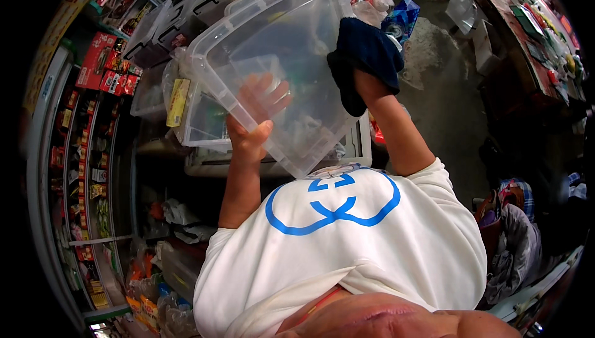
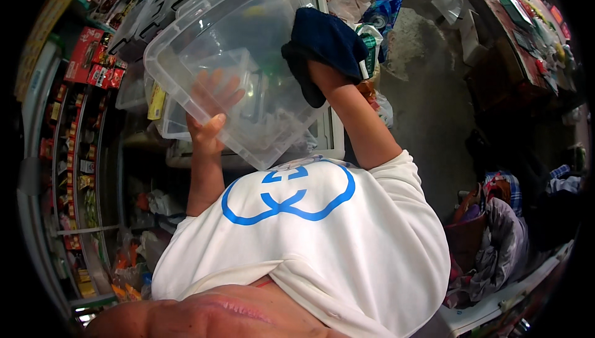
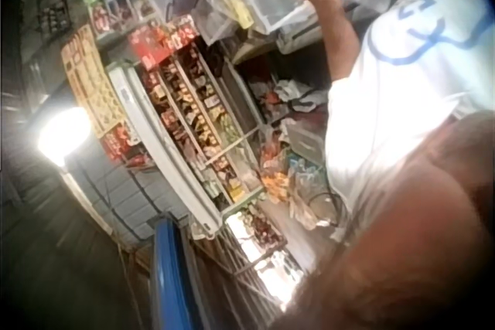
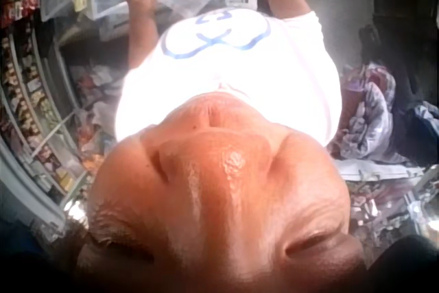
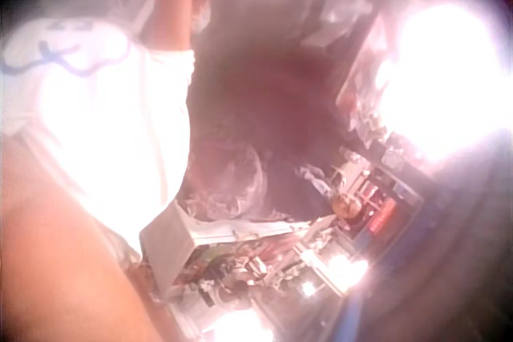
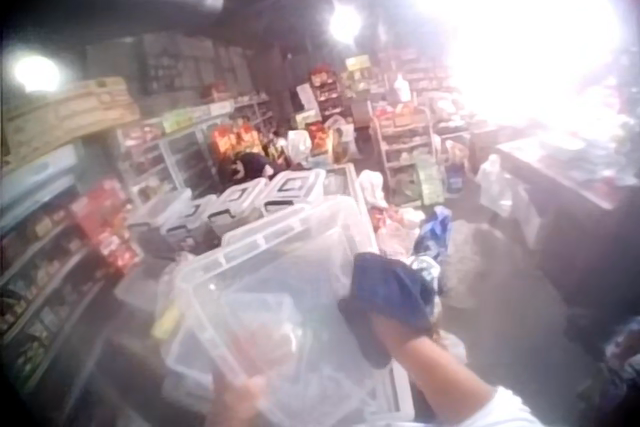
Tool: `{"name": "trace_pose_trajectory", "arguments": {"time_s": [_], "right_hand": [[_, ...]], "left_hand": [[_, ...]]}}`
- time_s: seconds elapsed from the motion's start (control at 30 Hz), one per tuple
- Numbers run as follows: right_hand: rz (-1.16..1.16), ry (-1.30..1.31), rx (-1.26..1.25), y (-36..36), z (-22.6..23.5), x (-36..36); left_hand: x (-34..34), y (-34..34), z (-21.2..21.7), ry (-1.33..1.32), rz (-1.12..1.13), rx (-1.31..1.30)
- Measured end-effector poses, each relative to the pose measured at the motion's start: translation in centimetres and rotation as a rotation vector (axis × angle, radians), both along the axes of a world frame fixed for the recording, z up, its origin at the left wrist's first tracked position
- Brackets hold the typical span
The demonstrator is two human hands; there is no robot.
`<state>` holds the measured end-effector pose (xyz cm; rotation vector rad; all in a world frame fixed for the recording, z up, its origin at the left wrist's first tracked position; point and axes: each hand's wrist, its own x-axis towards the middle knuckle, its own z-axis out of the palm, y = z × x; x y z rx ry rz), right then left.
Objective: The person opens and closes clear plastic containers, transfers dried red chilies into a bag, wipes the container with a cloth, and stacks the containers on a shelf. They also handle a yellow-labeled box and a white plastic bag during the process.
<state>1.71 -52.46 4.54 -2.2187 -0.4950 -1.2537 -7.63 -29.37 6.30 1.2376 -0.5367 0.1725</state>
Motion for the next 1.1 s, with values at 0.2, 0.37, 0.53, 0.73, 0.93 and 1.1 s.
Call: {"name": "trace_pose_trajectory", "arguments": {"time_s": [0.2,0.37,0.53,0.73,0.93,1.1], "right_hand": [[-0.011,0.185,-0.091,-0.1,-3.4,-0.9],[-0.045,0.264,-0.105,-0.3,-7.5,-2.1],[-0.009,0.397,0.060,-1.6,-8.7,-2.5],[0.289,0.556,0.766,-3.6,-8.8,-5.2],[0.583,0.474,1.345,-3.8,-8.5,-11.2],[0.579,0.390,1.472,-2.7,-8.6,-15.5]], "left_hand": [[0.6,0.7,-0.2,-0.071,0.055,-0.078],[0.9,1.7,1.3,-0.130,0.063,-0.106],[2.6,2.6,1.6,-0.165,0.003,-0.155],[5.2,4.1,1.5,-0.229,-0.094,-0.115],[7.4,4.2,0.7,-0.174,-0.307,-0.193],[8.3,4.3,0.3,-0.180,-0.507,-0.246]]}}
